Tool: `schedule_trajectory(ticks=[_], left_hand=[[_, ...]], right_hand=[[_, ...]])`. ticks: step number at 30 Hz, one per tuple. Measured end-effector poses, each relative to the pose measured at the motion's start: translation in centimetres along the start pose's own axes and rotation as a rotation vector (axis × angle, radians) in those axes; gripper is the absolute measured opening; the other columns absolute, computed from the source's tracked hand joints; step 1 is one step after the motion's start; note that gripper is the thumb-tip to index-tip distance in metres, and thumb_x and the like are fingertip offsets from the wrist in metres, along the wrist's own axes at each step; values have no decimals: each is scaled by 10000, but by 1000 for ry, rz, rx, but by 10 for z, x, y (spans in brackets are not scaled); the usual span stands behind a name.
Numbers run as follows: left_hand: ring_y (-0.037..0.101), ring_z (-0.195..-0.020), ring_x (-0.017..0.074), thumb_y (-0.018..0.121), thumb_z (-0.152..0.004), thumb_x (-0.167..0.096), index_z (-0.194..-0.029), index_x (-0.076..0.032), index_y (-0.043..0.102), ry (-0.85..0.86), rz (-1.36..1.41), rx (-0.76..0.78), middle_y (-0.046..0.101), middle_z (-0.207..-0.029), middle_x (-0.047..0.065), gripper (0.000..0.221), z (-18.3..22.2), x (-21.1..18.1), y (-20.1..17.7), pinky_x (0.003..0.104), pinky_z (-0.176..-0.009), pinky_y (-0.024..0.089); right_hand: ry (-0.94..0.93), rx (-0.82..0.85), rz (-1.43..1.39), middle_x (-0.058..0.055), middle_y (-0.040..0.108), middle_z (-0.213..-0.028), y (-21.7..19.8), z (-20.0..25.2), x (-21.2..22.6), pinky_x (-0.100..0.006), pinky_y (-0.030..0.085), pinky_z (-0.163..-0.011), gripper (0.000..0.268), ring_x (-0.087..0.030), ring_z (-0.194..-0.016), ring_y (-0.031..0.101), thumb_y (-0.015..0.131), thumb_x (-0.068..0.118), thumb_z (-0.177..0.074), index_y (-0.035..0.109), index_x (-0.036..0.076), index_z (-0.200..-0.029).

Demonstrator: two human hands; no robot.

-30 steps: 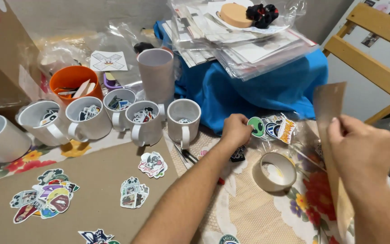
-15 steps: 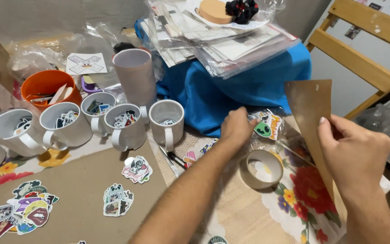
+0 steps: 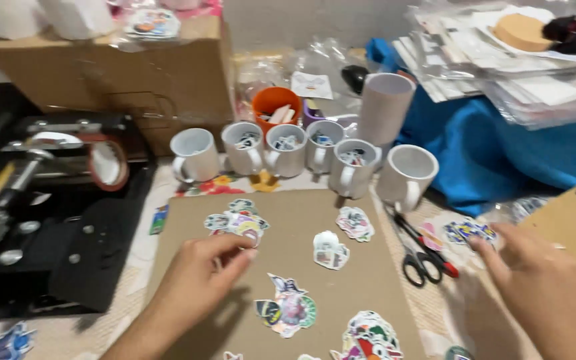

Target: The person is sorting a variety of stickers on a table, placing them into different piles and inside ceramic mugs.

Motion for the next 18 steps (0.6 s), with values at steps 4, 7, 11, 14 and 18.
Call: schedule_trajectory(ticks=[4,7,11,14,18], left_hand=[[724,-848,138,664,-848,-224,-1008,-168,768,-17,-106,-220,780,-934,-2,199,9,116,-22,300,-622,561],[635,-1109,326,692,-843,-263,-1177,-19,663,197,-243,-260,711,-1173,141,415,1,137,-7,423,-997,465],[183,-1506,343,685,-878,-578,-1515,-51,314,-19,-516,-46,265,-1612,162,906,-15,149,35,555,-1182,124],[177,-1507,337,636,-916,-552,-1517,-42,306,0,-456,-73,248,-1620,165,854,-27,145,44,579,-1183,76],[332,-1456,318,667,-910,-354,-1484,-52,390,149,-320,-151,452,-1527,135,705,-30,137,49,551,-1180,130]], right_hand=[[-234,232,-624,34,742,-1200,-24,-15,165,-400,546,-858,414,-224,-999,731,693,472,-796,744,246,-1139],[-572,485,-898,-28,694,-1279,-29,-13,289,-415,478,-991,493,-236,-1191,631,744,367,-811,680,184,-1265],[-633,815,-887,-97,275,-1628,14,-23,384,-414,265,-1185,1101,-269,-1490,282,938,318,-686,280,161,-1554],[-621,868,-821,-107,218,-1652,45,-42,412,-416,234,-1205,1225,-289,-1513,228,981,329,-643,211,162,-1580],[-673,856,-733,-123,415,-1472,52,-48,430,-423,394,-1078,1213,-326,-1356,426,991,244,-581,277,188,-1560]])
Point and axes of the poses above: each hand's wrist, its own z-axis away from the middle knuckle, its own y-axis out of the palm, x = y × z, the point moved 8 cm from there along -z, towards the middle knuckle
